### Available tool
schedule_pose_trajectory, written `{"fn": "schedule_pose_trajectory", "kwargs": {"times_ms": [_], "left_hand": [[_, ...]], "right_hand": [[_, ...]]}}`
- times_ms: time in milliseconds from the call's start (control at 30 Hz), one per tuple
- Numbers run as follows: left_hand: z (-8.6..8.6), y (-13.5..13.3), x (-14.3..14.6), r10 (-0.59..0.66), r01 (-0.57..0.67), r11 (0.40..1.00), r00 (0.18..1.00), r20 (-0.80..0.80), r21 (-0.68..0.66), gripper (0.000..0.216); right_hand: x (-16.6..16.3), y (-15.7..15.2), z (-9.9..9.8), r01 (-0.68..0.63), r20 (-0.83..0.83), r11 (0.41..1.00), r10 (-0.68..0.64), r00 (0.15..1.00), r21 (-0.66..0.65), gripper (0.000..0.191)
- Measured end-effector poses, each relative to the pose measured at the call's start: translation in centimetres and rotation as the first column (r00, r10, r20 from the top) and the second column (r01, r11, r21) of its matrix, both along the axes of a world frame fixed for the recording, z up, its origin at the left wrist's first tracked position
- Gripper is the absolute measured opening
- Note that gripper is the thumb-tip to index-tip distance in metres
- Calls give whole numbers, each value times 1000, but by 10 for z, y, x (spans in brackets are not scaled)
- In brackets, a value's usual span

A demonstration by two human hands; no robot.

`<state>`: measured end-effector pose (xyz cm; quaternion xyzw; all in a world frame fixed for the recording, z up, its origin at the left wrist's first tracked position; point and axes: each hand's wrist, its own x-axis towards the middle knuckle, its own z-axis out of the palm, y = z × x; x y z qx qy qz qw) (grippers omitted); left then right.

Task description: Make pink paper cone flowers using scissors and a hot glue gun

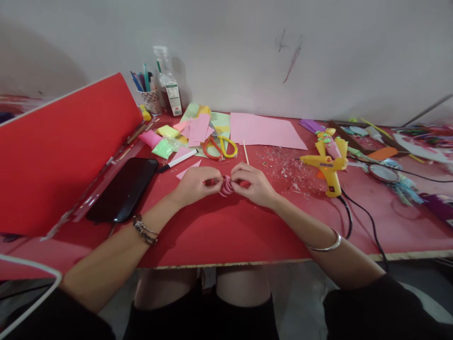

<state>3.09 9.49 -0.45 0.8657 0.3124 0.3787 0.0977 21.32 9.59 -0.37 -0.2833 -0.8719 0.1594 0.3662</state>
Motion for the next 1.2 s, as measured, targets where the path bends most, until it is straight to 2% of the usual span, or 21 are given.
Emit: {"fn": "schedule_pose_trajectory", "kwargs": {"times_ms": [333,600,833,1200], "left_hand": [[-1,2,-1,1,-2,1000,999,-51,-21,24],[-7,7,-5,7,-11,1000,982,-187,-21,21],[-8,8,-6,-11,12,1000,977,-215,2,28],[-8,10,-5,-55,55,998,981,-188,-6,24]], "right_hand": [[0,1,-3,-3,5,1000,3,1000,-9,13],[3,6,-6,-31,92,999,31,995,7,13],[3,5,-7,-35,105,999,31,994,37,14],[2,4,-6,-52,104,998,47,993,44,15]]}}
